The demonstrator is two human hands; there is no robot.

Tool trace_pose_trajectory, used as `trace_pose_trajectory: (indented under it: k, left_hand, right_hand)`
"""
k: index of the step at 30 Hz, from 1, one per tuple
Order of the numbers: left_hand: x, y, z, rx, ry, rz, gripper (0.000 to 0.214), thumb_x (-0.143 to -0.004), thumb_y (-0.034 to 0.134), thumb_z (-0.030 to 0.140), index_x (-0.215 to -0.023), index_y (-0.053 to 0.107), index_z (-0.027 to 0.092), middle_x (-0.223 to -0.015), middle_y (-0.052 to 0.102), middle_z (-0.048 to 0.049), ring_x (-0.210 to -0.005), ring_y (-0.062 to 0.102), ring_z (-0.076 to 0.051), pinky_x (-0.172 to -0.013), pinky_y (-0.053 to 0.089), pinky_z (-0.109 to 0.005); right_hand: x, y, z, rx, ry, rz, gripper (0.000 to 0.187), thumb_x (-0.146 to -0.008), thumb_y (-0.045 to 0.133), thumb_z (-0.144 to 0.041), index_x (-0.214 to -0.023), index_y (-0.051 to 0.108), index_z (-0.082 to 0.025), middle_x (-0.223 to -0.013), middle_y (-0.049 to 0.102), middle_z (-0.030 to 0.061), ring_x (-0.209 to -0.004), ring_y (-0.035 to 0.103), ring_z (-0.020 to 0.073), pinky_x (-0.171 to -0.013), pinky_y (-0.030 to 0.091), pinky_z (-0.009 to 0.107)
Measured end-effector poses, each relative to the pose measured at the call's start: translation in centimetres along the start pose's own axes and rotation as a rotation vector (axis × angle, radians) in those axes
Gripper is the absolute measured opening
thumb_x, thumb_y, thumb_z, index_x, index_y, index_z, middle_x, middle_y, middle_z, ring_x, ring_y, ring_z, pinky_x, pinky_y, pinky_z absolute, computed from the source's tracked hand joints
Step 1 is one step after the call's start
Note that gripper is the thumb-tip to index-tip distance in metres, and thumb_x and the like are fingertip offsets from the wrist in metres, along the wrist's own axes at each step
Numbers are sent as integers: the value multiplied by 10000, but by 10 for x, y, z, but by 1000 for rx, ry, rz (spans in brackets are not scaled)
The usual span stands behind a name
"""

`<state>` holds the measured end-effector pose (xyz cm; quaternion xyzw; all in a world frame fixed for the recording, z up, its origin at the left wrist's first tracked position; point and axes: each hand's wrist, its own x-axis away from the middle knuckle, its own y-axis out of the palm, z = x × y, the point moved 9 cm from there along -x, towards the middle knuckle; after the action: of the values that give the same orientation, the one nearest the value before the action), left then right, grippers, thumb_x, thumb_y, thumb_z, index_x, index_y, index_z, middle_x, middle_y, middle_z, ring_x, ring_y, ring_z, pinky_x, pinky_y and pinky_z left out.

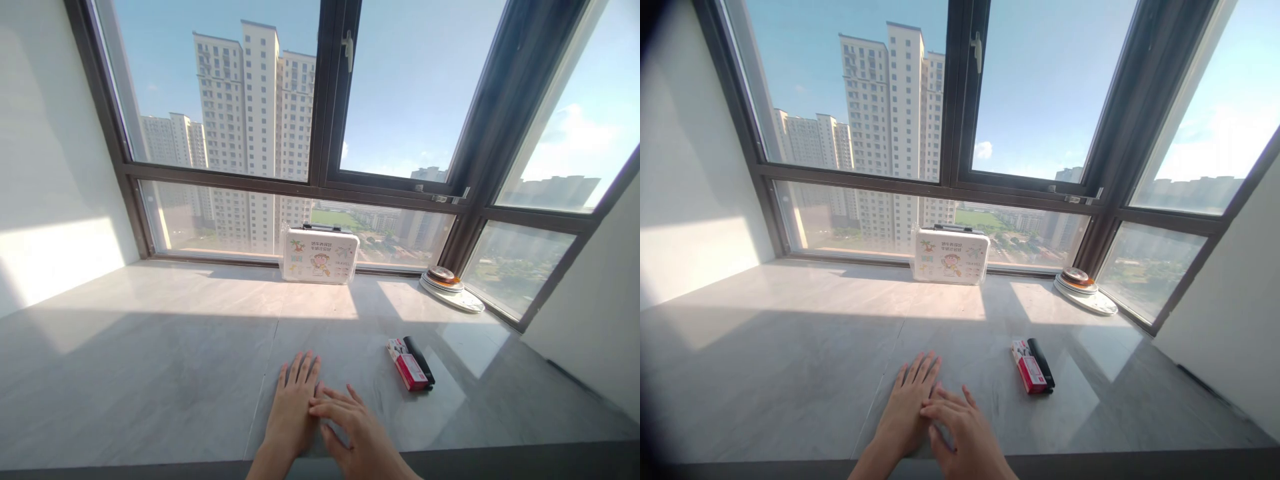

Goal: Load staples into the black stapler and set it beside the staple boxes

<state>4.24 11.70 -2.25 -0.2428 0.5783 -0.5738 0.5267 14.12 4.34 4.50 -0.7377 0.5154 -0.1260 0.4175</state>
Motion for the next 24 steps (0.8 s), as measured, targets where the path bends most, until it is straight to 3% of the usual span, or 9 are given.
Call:
trace_pose_trajectory:
  k: [3, 5, 7, 8, 11, 13, 16, 19, 24]
  left_hand:
    - [-1, -2, 0, 30, -18, -3, 539, -1002, 319, 338, -1540, 348, 321, -1619, 336, -25, -1509, 246, -277, -1211, 208, -580]
    - [-1, -3, 0, 39, -25, -7, 539, -1001, 305, 350, -1536, 355, 321, -1616, 341, -22, -1510, 246, -269, -1213, 199, -585]
    - [-1, -4, 0, 43, -28, -8, 538, -999, 299, 352, -1532, 364, 322, -1615, 343, -22, -1512, 242, -263, -1213, 201, -586]
    - [-1, -4, 0, 44, -30, -7, 537, -998, 296, 353, -1530, 369, 321, -1614, 345, -22, -1512, 241, -262, -1213, 203, -585]
    - [-1, -4, 0, 51, -30, -5, 538, -996, 292, 349, -1526, 379, 316, -1610, 354, -23, -1512, 243, -263, -1214, 203, -582]
    - [-1, -4, 0, 57, -30, -5, 540, -995, 293, 346, -1526, 382, 306, -1608, 358, -26, -1511, 244, -265, -1217, 199, -578]
    - [-1, -5, 0, 73, -32, -8, 532, -995, 299, 346, -1515, 403, 302, -1602, 369, -26, -1509, 250, -264, -1218, 196, -570]
    - [-2, -9, -1, 106, -45, -2, 504, -1017, 271, 354, -1486, 448, 306, -1589, 394, -14, -1506, 263, -247, -1220, 202, -543]
    - [-1, -19, -10, 225, -138, 25, 509, -1039, 270, 444, -1475, 449, 251, -1521, 496, -40, -1453, 375, -217, -1211, 254, -445]
  right_hand:
    - [22, -88, 60, 115, 135, 329, 385, -936, 518, -370, -1301, 634, -331, -1329, 644, 48, -1273, 543, 228, -1113, 381, 406]
    - [42, -148, 116, 178, 321, 544, 439, -898, 538, -465, -1276, 659, -278, -1238, 662, 104, -1144, 587, 274, -1027, 428, 437]
    - [58, -182, 174, 94, 557, 600, 554, -835, 570, -558, -1273, 666, -234, -1081, 688, 126, -927, 624, 278, -867, 481, 433]
    - [61, -186, 197, -24, 648, 562, 570, -809, 580, -586, -1231, 690, -220, -1027, 696, 125, -856, 625, 268, -804, 484, 417]
    - [54, -177, 222, -175, 684, 438, 535, -798, 531, -645, -969, 770, -197, -788, 704, 100, -648, 602, 231, -597, 447, 350]
    - [44, -158, 217, -236, 656, 370, 535, -792, 527, -673, -841, 769, -199, -639, 661, 62, -528, 539, 194, -507, 385, 312]
    - [29, -123, 200, -309, 607, 307, 567, -789, 535, -711, -826, 763, -193, -561, 612, 20, -455, 455, 151, -449, 311, 275]
    - [11, -90, 176, -358, 542, 302, 619, -818, 499, -735, -874, 766, -179, -616, 649, 24, -493, 494, 153, -462, 343, 260]
    - [-28, -37, 128, -389, 462, 334, 635, -824, 522, -732, -901, 775, -155, -742, 724, 55, -711, 641, 234, -624, 485, 293]
